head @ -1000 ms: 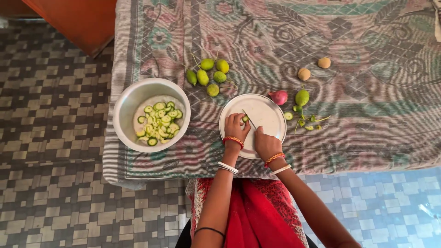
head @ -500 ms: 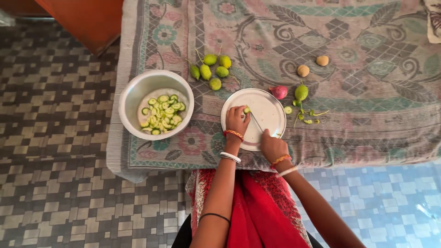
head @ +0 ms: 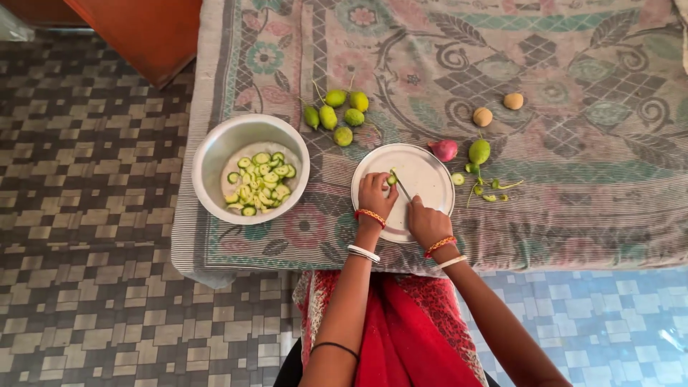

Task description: Cutting cucumbers and other vegetables on a plate using a small knife.

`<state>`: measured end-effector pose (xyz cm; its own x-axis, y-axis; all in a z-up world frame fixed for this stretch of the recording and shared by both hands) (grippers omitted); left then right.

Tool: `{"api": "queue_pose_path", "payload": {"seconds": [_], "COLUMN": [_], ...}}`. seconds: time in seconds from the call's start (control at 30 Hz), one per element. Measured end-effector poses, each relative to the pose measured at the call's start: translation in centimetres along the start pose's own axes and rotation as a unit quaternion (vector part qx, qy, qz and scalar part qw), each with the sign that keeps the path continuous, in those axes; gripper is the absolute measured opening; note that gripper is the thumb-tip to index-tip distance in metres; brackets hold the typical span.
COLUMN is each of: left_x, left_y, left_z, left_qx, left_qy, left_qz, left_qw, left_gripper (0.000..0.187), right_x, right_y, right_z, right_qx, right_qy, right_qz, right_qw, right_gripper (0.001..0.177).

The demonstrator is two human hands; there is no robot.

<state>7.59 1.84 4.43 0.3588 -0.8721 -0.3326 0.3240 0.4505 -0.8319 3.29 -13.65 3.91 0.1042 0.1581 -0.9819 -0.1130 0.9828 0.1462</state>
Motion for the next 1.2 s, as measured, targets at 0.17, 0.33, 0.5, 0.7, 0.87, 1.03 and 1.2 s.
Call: {"api": "queue_pose_path", "payload": {"seconds": [0.17, 0.33, 0.5, 0.7, 0.87, 1.03, 1.2], "left_x": [0.1, 0.0, 0.1, 0.6, 0.4, 0.2, 0.7], "left_y": [0.1, -0.1, 0.3, 1.1, 1.0, 0.3, 1.3], "left_z": [0.1, 0.1, 0.2, 0.3, 0.0, -0.2, 0.0], "left_qx": [0.016, 0.025, 0.029, -0.006, 0.027, 0.064, 0.005], "left_qy": [-0.010, -0.019, -0.007, -0.019, -0.034, -0.048, -0.012], "left_qz": [0.020, 0.039, 0.029, -0.033, 0.014, 0.029, -0.005], "left_qw": [1.000, 0.999, 0.999, 0.999, 0.999, 0.996, 1.000], "left_gripper": [0.026, 0.026, 0.029, 0.030, 0.026, 0.028, 0.024], "right_x": [-0.2, 0.3, 2.2, 3.2, 1.0, -0.8, 0.1], "right_y": [-0.1, 0.1, 0.2, -0.8, -1.3, 0.2, 0.7], "right_z": [0.2, 0.3, 0.6, -0.8, -3.0, -1.2, 0.9], "right_qx": [0.007, 0.003, -0.003, -0.030, 0.025, 0.016, -0.003], "right_qy": [0.024, 0.016, 0.060, 0.062, 0.086, 0.033, 0.023], "right_qz": [0.020, -0.005, -0.056, -0.046, -0.009, 0.018, -0.005], "right_qw": [0.999, 1.000, 0.997, 0.997, 0.996, 0.999, 1.000], "right_gripper": [0.036, 0.038, 0.036, 0.036, 0.028, 0.030, 0.032]}}
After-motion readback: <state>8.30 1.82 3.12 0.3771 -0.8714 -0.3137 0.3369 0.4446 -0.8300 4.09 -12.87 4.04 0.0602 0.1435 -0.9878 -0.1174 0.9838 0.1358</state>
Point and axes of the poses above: each hand's wrist, its own z-axis towards the middle knuckle, its own x-axis out of the palm, y = z × x, the point moved 9 cm from there along z, towards the middle knuckle, and after that the axes turned 3 degrees about -y, right-handed, at the moved point
